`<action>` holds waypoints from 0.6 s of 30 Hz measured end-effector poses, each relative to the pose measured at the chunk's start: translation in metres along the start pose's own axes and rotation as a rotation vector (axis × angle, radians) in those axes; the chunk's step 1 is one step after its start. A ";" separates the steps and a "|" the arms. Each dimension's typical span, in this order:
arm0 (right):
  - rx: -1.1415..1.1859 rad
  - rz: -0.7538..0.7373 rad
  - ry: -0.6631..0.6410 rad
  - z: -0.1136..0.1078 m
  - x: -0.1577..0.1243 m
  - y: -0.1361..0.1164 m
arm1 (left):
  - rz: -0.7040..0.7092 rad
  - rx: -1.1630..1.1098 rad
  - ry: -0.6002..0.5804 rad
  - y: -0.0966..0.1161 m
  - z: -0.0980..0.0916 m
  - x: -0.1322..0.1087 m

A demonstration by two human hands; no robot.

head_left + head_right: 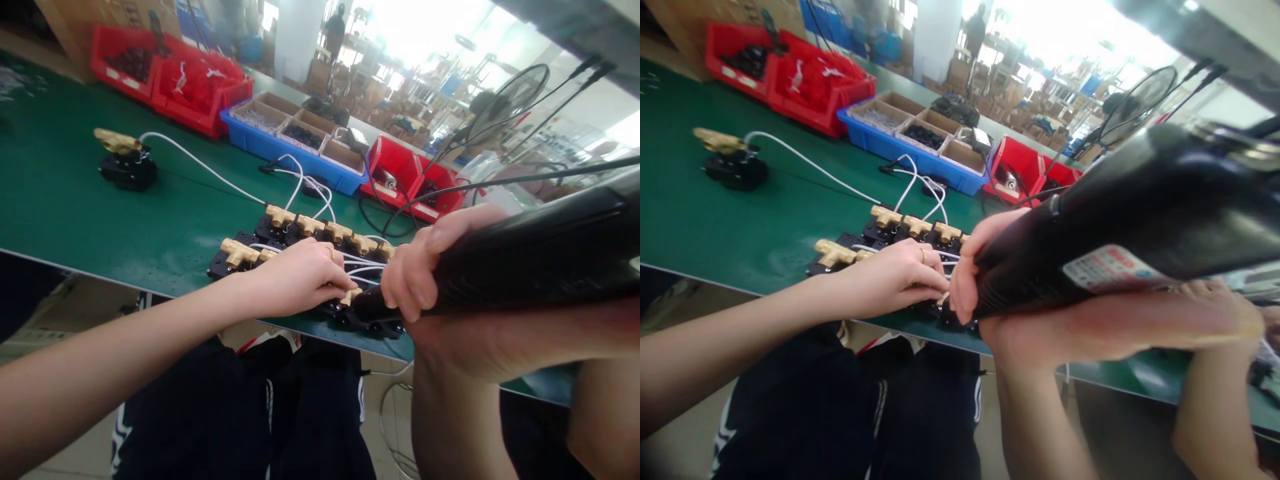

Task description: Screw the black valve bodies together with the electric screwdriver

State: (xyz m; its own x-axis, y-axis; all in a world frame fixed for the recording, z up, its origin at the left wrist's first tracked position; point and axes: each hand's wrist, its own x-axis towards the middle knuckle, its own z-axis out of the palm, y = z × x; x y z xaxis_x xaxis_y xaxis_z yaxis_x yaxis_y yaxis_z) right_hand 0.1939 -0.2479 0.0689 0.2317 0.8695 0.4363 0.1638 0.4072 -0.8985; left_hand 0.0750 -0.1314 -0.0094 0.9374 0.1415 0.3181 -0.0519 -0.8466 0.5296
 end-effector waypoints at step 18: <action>0.123 -0.004 0.027 0.013 0.004 0.008 | -0.067 0.031 -0.042 0.004 -0.007 0.001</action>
State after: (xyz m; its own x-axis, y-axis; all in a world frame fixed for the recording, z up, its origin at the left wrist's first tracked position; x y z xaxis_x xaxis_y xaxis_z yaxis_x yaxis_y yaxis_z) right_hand 0.1839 -0.2369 0.0626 0.2576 0.8607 0.4391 0.0460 0.4430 -0.8953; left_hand 0.0732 -0.1313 -0.0019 0.9522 0.1769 0.2490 0.0214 -0.8519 0.5233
